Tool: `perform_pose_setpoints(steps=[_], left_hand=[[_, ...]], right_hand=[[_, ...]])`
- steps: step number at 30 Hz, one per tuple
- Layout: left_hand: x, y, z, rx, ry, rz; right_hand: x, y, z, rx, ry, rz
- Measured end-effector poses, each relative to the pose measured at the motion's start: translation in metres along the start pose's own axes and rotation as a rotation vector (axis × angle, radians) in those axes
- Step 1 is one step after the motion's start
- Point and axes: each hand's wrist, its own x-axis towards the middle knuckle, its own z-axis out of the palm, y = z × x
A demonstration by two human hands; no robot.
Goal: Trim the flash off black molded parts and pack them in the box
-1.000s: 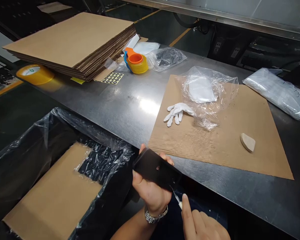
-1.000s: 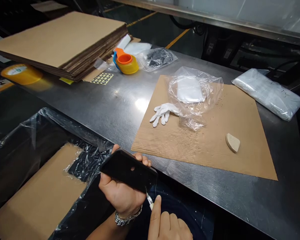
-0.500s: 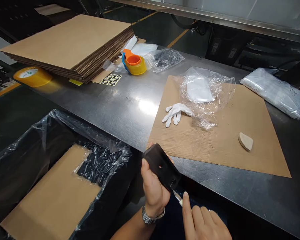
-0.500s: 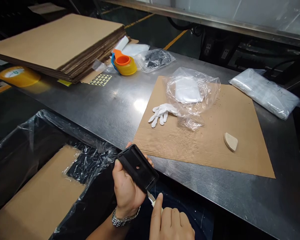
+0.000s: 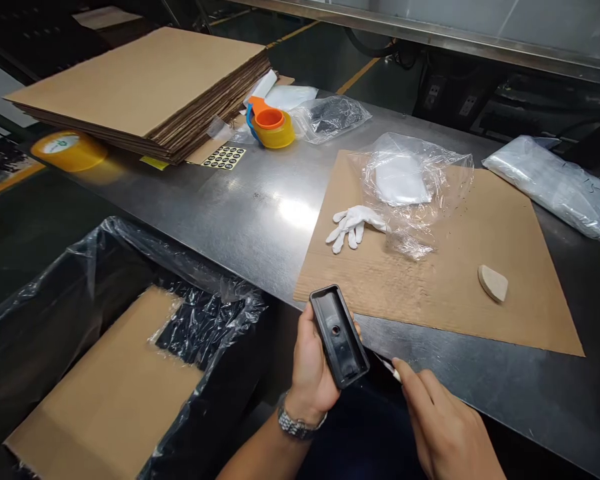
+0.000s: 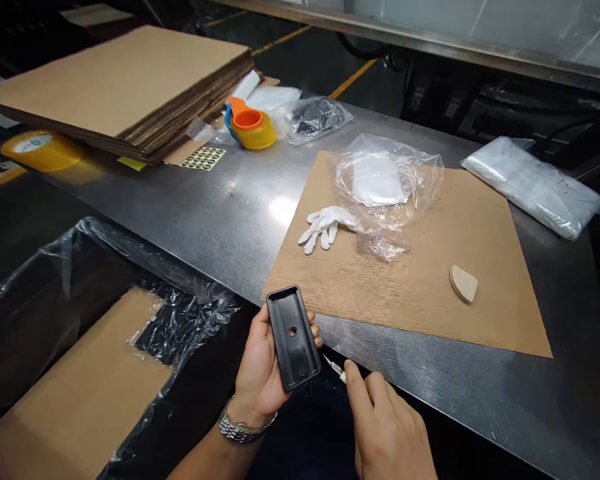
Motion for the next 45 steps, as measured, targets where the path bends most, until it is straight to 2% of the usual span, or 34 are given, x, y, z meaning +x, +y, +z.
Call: perform_pose_setpoints(steps=[4,12,25,37,45], left_hand=[[-0.001,-0.002,-0.001,-0.001,-0.027,-0.027],[-0.003,-0.003,0.000,0.013,-0.085,0.046],[-0.007,-0.004,0.007,0.077,-0.076,0.098],[-0.006,-0.009,0.004,0.082,-0.104,0.127],[-0.007,-0.009,0.002,0.095,-0.125,0.123]], right_hand=[[-0.002,0.004,-0.006,-0.072,-0.043,-0.088],[-0.003,-0.001,-0.019,-0.170,-0.069,-0.119],[-0.001,-0.003,-0.019,-0.191,-0.069,-0.125],[-0.005,-0.001,-0.019,-0.178,-0.125,-0.115],[-0.007,0.001,-0.015,-0.209,-0.108,-0.121]])
